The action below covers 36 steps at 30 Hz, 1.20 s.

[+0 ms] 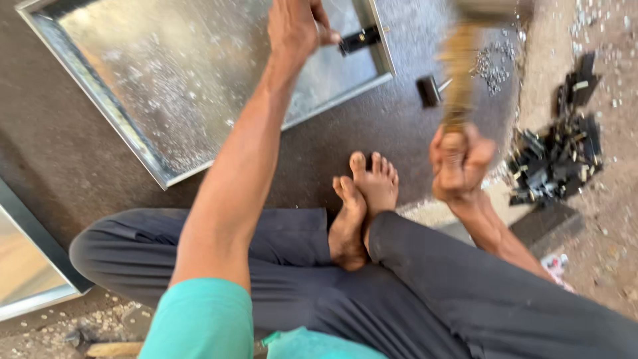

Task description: The person sits on the floor and assembles a rectangular metal frame by attaching black metal brackets to its corners. Using a hammer, the person repeatedly strikes the brackets to secure them to the frame. The person handles multiple frames, moving them aside after assembly.

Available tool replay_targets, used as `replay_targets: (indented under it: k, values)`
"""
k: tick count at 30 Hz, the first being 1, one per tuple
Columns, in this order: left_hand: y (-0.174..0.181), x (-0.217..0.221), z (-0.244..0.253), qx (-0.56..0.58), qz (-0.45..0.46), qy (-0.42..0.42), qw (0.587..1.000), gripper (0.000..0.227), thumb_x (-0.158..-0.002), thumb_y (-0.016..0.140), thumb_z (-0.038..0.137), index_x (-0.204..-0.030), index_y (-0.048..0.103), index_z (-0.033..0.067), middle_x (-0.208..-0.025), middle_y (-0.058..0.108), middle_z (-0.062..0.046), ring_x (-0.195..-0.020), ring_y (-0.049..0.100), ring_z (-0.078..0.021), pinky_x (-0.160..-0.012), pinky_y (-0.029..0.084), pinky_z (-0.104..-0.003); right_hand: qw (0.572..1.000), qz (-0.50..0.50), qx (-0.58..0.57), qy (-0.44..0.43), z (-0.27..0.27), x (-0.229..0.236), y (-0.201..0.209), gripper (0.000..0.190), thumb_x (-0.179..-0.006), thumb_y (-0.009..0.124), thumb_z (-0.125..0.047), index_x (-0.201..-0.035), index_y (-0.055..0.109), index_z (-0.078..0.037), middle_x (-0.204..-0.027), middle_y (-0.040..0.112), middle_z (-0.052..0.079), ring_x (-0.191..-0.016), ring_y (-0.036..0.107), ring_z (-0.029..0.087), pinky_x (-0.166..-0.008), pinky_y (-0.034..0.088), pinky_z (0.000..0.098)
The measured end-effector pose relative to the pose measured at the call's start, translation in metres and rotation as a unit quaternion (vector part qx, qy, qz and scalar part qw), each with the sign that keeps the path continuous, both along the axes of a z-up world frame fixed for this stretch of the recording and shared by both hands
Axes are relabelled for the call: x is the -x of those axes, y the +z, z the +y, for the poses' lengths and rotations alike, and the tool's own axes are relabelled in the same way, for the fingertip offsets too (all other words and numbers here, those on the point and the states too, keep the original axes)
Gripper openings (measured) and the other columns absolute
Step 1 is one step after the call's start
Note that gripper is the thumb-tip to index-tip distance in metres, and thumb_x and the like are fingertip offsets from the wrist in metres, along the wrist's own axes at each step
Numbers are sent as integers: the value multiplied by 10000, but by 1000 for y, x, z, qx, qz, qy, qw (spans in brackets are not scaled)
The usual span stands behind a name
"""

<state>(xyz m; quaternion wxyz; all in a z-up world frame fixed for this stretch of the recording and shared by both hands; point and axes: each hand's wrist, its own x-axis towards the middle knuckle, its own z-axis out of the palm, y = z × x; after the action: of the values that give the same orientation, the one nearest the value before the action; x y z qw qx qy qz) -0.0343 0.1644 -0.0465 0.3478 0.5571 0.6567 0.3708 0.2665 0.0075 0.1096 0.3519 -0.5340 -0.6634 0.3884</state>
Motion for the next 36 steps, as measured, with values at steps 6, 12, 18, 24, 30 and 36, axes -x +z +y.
replay_targets:
  k: [6, 12, 18, 24, 30, 36]
  values:
    - [13, -6, 11, 159, 37, 21, 986, 302, -613, 963, 227, -701, 705, 96, -642, 742, -9, -590, 731, -157, -623, 581, -330, 967, -238, 82, 48, -11, 3, -32, 520, -1079, 441, -491, -941, 607, -18, -541, 446, 50, -459, 426, 134, -399, 316, 333]
    - [17, -11, 15, 119, 129, -30, 984, 322, -593, 963, 231, -739, 715, 86, -749, 737, -58, -697, 722, -237, -660, 577, -404, 983, -99, 149, -48, -26, -15, -20, 586, -1125, 469, -516, -802, 522, -31, -592, 479, 30, -507, 456, 120, -437, 345, 319]
    - [11, -19, 17, 137, 180, -62, 972, 330, -595, 942, 214, -806, 725, 83, -834, 731, -113, -791, 717, -304, -690, 579, -438, 985, -165, 19, 41, -15, -10, -36, 568, -1102, 409, -529, -907, 559, -17, -580, 479, -4, -455, 449, 102, -406, 348, 284]
    - [10, -20, 24, 143, 223, -51, 963, 353, -598, 922, 198, -874, 735, 80, -919, 725, -168, -885, 712, -370, -720, 581, -471, 985, -154, 75, 5, -16, -9, -15, 566, -1123, 436, -517, -857, 554, -32, -606, 535, 33, -535, 526, 142, -477, 407, 355]
    - [-8, -23, 17, 71, 201, -47, 976, 265, -665, 823, 97, -913, 732, 69, -892, 736, -177, -878, 720, -402, -702, 584, -505, 971, -228, 29, 62, -20, -7, -41, 532, -1152, 476, -466, -1069, 637, 34, -705, 578, 144, -591, 565, 178, -534, 440, 362]
    - [-12, -34, 22, 52, 244, -38, 968, 312, -571, 812, 80, -870, 724, 64, -904, 714, -200, -852, 712, -431, -695, 586, -526, 980, -164, 112, -11, -8, -12, -9, 497, -1026, 383, -498, -1032, 622, -62, -522, 495, 40, -410, 489, 147, -409, 376, 340]
